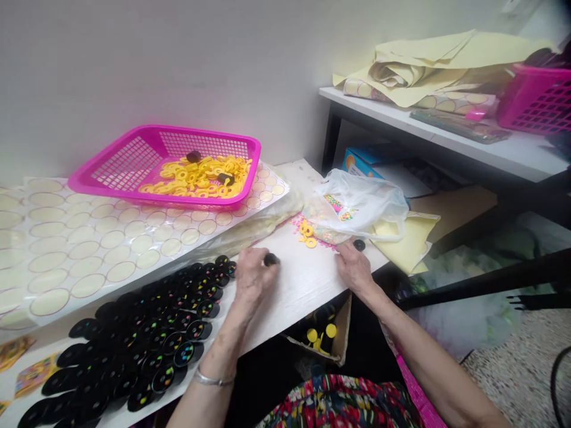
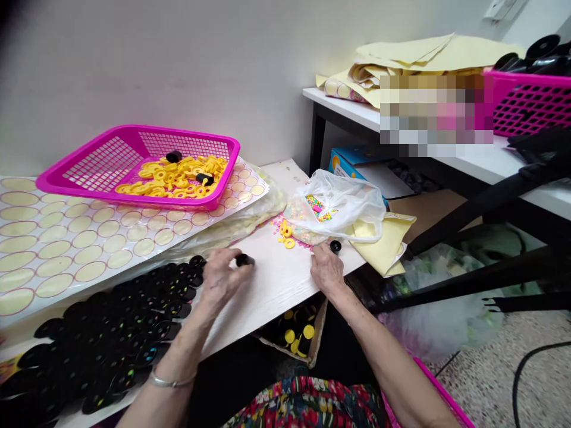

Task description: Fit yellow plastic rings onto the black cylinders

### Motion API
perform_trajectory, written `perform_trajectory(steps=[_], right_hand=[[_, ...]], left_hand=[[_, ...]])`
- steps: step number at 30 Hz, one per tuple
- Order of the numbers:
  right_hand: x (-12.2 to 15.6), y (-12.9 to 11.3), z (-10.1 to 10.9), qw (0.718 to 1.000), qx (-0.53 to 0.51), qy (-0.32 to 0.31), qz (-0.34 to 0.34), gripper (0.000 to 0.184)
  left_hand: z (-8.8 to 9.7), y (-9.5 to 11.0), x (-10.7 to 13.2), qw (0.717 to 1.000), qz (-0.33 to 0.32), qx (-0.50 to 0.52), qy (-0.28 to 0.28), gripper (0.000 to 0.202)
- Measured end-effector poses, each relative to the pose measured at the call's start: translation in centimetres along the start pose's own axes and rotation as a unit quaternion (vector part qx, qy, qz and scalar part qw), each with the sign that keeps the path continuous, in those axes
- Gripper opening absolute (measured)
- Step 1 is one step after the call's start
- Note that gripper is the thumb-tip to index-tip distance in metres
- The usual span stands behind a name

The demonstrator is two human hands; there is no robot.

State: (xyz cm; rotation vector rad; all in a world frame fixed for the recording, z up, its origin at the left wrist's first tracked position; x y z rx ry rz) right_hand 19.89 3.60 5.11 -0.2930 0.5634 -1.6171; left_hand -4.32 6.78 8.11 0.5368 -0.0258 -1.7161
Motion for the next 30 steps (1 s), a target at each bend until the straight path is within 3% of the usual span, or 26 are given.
perform_trajectory(steps=[3,6,10,15,25,27,30], right_hand=[[-1.0,0.5,-1.4,0.999,0.042,0.008,0.002,0.026],[-1.7,0.5,-2.4,0.996,0.083,-0.009,0.022,0.027],[-2.5,0.2,-3.1,0.99,0.133,-0.025,0.033,0.029],[-3.0,-0.2,-3.6,0.985,0.159,-0.053,0.049,0.027],[-3.1,-0.5,-3.4,0.987,0.142,-0.054,0.054,0.027],[-2.8,-0.8,-2.9,0.99,0.092,-0.089,0.055,0.025],[-2.2,-1.4,-2.5,0.978,0.007,-0.205,0.049,0.023]], left_hand=[[-2.6,2.3,1.6,0.996,-0.003,0.088,-0.032,0.011],[-4.4,3.2,2.5,0.99,0.012,0.138,-0.023,0.018],[-5.6,3.0,2.8,0.976,0.04,0.213,-0.008,0.022],[-7.0,2.2,3.0,0.942,0.097,0.319,-0.039,0.036],[-7.3,2.6,2.8,0.965,0.042,0.253,-0.053,0.03],[-7.3,2.7,2.8,0.965,0.04,0.252,-0.052,0.029],[-7.3,2.7,2.8,0.965,0.037,0.253,-0.052,0.028]])
Point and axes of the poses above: each hand's wrist, its own x-axis away from the middle knuckle, its own z-axis out of the back of the hand, y = z × x, the point moved 3 cm from there along -x, towards the middle knuckle, and after that the axes turned 9 degrees about -x, right-handed, at the moved point
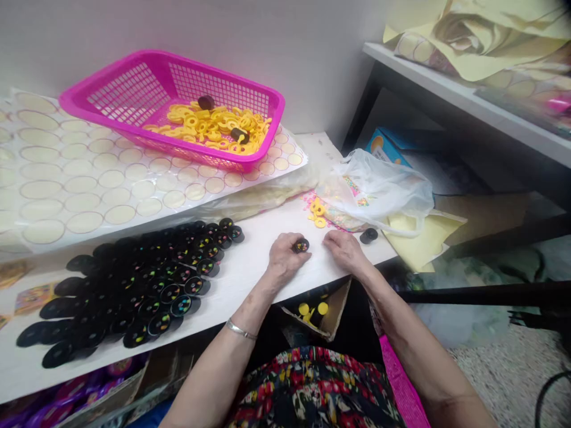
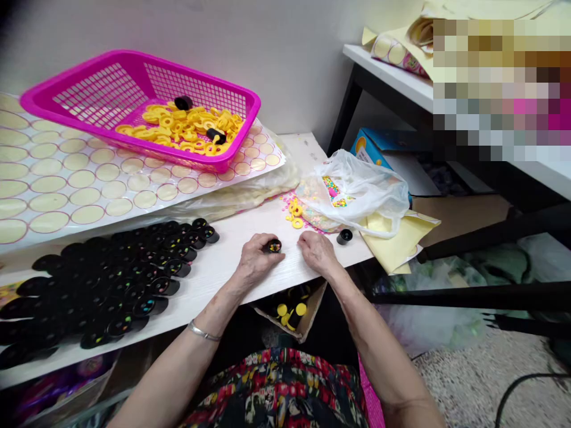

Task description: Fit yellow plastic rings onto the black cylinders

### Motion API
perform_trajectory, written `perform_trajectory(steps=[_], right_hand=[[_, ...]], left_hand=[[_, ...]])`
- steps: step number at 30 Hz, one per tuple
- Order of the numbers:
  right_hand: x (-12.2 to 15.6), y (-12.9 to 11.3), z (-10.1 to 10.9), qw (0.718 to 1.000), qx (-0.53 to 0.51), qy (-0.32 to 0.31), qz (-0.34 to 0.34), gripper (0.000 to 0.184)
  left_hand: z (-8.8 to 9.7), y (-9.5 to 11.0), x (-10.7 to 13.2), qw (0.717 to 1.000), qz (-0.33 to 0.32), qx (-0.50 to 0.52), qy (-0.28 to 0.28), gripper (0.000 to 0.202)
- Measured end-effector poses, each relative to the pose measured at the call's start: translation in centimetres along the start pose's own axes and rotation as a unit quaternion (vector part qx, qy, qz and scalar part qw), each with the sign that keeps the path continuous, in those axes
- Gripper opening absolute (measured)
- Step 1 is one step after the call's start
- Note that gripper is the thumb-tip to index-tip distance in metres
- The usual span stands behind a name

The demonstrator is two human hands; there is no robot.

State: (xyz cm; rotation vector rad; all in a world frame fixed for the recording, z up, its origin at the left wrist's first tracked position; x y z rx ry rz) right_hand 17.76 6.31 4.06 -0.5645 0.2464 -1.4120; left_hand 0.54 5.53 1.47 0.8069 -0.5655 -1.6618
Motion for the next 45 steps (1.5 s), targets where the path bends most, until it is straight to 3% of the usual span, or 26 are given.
perform_trajectory(steps=[3,7,12,18,23,27,33,39,42,45], right_hand=[[0.4,-0.7,0.1,0.997,0.007,-0.069,-0.019,0.021],[0.6,-1.5,0.1,0.993,0.086,-0.075,-0.036,0.023],[1.1,-1.7,0.2,0.993,0.091,-0.063,-0.038,0.026],[0.8,-0.4,0.6,0.997,-0.036,-0.023,-0.07,0.018],[0.8,0.4,0.5,0.994,-0.067,0.019,-0.086,0.015],[1.5,0.8,0.0,0.994,-0.066,0.067,-0.06,0.018],[2.4,0.6,-1.1,0.991,-0.02,0.121,0.05,0.02],[2.1,0.5,-2.0,0.986,0.031,0.153,0.055,0.021],[2.0,0.0,-1.8,0.982,-0.014,0.173,0.068,0.018],[2.1,-1.5,-0.9,0.965,-0.114,0.194,0.132,0.015]], left_hand=[[-0.1,0.0,0.0,1.0,0.001,0.002,0.004,0.029],[-0.1,0.1,0.0,1.0,-0.007,-0.001,-0.002,0.026],[0.0,0.1,0.2,1.0,-0.016,-0.001,0.002,0.024],[-0.1,0.0,0.1,1.0,-0.009,0.002,-0.002,0.027],[-0.2,0.0,0.0,1.0,-0.009,0.001,0.0,0.028],[-0.3,-0.1,0.1,1.0,-0.012,0.0,0.002,0.029],[-0.2,0.0,0.0,1.0,-0.001,-0.008,0.002,0.032],[-0.6,-0.7,0.1,1.0,0.024,0.011,0.004,0.04],[-0.8,-1.1,0.1,0.999,0.031,0.021,0.009,0.042],[-0.9,-0.9,0.1,1.0,0.002,0.013,0.001,0.034]])
Point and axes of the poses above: each hand's wrist, its own x-axis away from the middle knuckle, its own z-axis out of the back of the hand, y = z × x, the point moved 3 cm from there along -x, towards the middle knuckle, and after that the axes turned 9 degrees about -x, right-handed, at the moved point
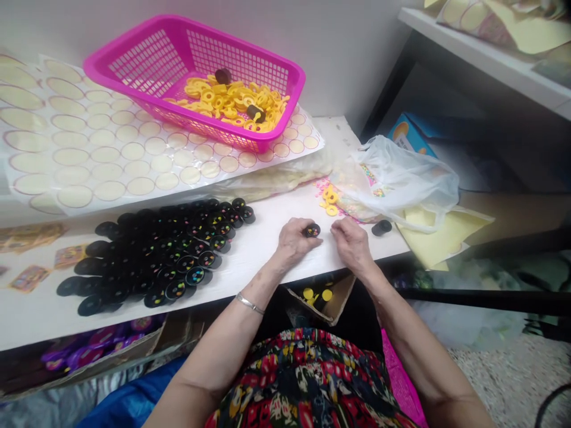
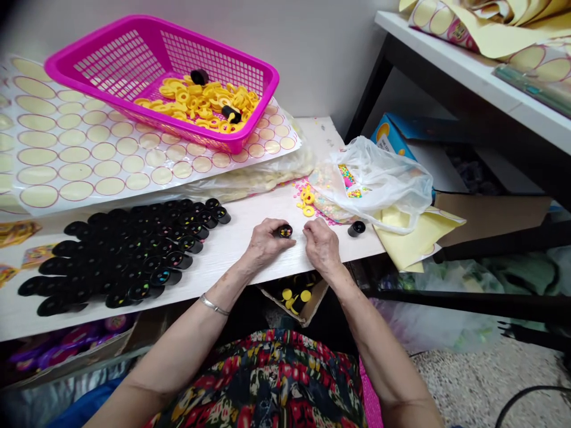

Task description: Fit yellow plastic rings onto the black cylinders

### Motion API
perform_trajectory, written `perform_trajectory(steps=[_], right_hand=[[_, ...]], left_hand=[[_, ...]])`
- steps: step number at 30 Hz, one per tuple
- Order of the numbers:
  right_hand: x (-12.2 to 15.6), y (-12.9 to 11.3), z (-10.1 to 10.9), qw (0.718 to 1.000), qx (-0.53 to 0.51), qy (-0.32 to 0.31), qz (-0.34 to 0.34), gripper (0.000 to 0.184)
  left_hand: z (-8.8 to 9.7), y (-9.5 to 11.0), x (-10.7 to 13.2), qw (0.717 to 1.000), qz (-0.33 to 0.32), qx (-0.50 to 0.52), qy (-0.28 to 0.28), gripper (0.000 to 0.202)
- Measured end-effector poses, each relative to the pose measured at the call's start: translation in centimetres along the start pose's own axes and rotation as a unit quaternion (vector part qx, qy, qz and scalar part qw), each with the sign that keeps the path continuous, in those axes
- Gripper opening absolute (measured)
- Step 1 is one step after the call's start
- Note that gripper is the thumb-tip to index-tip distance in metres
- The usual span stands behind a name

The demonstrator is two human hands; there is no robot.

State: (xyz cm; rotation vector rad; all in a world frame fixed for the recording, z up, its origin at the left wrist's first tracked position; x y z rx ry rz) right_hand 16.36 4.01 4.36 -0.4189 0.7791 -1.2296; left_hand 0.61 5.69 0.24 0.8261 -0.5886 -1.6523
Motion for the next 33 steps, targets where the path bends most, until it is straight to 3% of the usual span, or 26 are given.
perform_trajectory(steps=[3,10,27,30,33], right_hand=[[-0.8,-1.9,0.2,0.998,-0.047,-0.011,0.05,0.015],[-1.5,-3.0,-1.2,0.987,0.062,-0.108,0.104,0.02],[-1.8,-4.2,-2.0,0.968,0.177,-0.146,0.098,0.027],[-1.9,-4.1,-1.8,0.977,0.121,-0.156,0.084,0.026],[-2.2,-2.9,-1.1,0.987,-0.033,-0.15,0.044,0.021]], left_hand=[[0.1,0.4,0.0,1.0,-0.026,-0.016,-0.001,0.029],[0.3,1.0,0.1,0.998,-0.049,-0.036,-0.016,0.013],[0.2,0.8,0.1,0.998,-0.053,-0.033,-0.001,0.01],[0.2,0.9,0.1,0.998,-0.058,-0.033,0.001,0.009],[0.2,0.9,0.0,0.998,-0.05,-0.04,-0.012,0.015]])
Point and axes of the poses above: each hand's wrist, its own x-axis away from the middle knuckle, its own z-axis out of the back of the hand, y = z × x, the point moved 3 cm from there along -x, towards the middle knuckle, and after that the axes turned 9 degrees about -x, right-handed, at the moved point
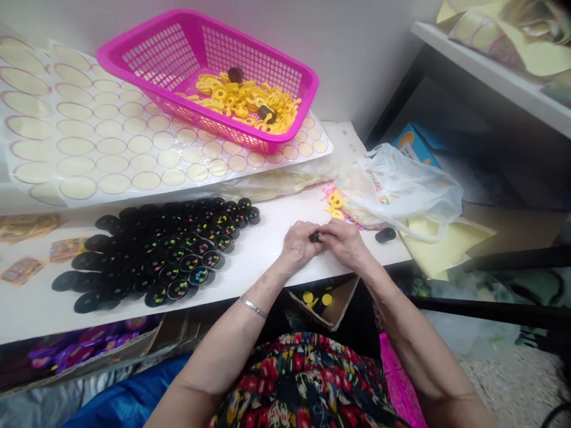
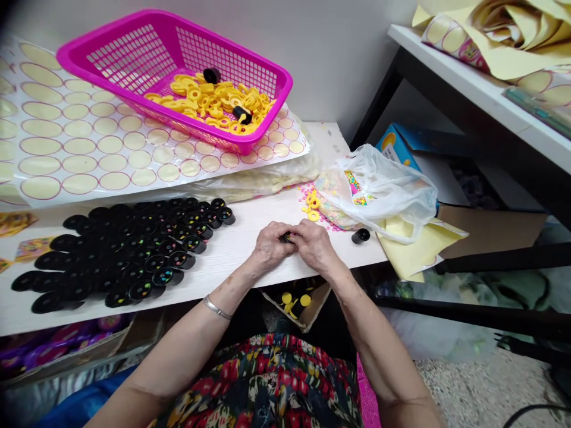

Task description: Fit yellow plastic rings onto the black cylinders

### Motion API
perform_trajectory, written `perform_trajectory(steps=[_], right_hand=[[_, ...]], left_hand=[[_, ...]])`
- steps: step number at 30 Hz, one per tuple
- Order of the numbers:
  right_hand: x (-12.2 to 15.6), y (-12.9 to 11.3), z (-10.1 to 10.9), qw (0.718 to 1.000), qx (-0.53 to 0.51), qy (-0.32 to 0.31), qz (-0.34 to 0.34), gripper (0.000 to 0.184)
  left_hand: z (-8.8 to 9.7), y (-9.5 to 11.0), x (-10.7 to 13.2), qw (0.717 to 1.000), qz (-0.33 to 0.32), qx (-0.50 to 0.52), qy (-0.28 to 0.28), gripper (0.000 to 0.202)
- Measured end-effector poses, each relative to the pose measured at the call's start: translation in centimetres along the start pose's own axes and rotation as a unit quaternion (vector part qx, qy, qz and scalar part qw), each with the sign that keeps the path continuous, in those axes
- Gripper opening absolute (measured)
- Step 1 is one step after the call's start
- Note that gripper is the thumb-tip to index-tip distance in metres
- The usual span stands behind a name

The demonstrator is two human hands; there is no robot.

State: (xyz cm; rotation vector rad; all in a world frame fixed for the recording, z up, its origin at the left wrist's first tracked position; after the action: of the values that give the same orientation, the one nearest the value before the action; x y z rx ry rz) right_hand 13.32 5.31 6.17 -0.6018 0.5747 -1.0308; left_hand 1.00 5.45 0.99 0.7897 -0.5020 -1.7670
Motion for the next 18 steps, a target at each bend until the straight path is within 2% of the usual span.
perform_trajectory(steps=[2,3,6,9,12,18], right_hand=[[0.0,1.1,0.8,0.997,-0.058,0.049,-0.026,0.017],[0.0,1.6,1.2,0.994,-0.052,0.083,-0.045,0.017],[0.0,2.8,1.9,0.98,0.052,0.157,-0.109,0.021],[-0.3,3.3,1.5,0.966,0.147,0.154,-0.144,0.03],[-0.9,3.4,0.6,0.958,0.206,0.139,-0.146,0.03],[-2.3,3.5,-0.3,0.962,0.236,0.089,-0.107,0.019]], left_hand=[[0.0,-0.1,-0.1,1.0,0.008,-0.008,-0.006,0.02],[-0.1,-0.2,-0.1,1.0,0.012,-0.012,-0.006,0.023],[-0.1,-0.4,-0.2,1.0,0.022,-0.013,-0.008,0.03],[-0.2,-0.5,-0.3,0.999,0.029,-0.004,-0.011,0.034],[0.0,-0.5,-0.2,0.999,0.032,0.001,-0.004,0.033],[0.1,-0.5,-0.3,1.0,0.025,-0.004,-0.013,0.033]])
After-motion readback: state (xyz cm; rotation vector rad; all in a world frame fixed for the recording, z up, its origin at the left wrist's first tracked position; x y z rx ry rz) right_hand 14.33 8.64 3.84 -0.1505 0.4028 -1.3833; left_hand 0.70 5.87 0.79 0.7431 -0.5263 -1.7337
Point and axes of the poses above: each hand's wrist, its own x-axis away from the middle knuckle, its own z-axis out of the back of the hand, y = z × x, the point moved 3 cm from there along -x, towards the middle knuckle, and after that the axes turned 9 degrees about -x, right-handed, at the moved point
